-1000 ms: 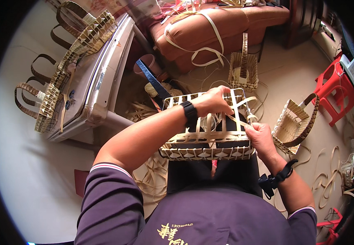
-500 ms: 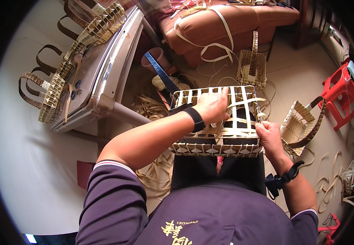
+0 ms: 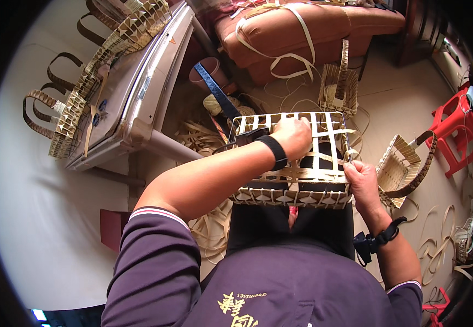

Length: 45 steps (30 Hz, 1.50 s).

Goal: The person weaves a basket by hand, threading flexible strips through a base frame, pulling them tight, and tucking the ends into the structure.

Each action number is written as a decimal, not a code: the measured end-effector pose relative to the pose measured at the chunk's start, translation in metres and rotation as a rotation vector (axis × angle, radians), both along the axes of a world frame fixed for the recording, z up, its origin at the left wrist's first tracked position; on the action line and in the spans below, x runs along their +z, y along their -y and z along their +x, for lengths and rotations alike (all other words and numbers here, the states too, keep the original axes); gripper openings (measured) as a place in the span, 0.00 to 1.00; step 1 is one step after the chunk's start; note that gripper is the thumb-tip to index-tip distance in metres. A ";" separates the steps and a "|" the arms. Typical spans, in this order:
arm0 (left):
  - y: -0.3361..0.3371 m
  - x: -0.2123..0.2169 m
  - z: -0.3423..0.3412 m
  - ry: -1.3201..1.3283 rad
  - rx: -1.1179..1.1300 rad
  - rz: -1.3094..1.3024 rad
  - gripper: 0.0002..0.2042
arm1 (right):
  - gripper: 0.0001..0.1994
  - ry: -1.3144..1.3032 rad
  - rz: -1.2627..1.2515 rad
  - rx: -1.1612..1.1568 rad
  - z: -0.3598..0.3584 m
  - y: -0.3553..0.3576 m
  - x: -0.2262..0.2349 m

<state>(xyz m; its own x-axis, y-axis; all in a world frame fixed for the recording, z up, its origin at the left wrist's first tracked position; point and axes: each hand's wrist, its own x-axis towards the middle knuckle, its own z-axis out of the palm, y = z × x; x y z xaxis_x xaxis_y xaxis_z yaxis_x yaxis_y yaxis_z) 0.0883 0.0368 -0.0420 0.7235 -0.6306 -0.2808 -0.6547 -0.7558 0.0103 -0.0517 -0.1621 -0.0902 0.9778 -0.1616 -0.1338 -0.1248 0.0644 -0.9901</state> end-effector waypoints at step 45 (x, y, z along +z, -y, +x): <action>-0.079 0.019 0.014 -0.628 0.533 -0.612 0.31 | 0.21 0.052 0.042 -0.002 0.002 0.022 -0.009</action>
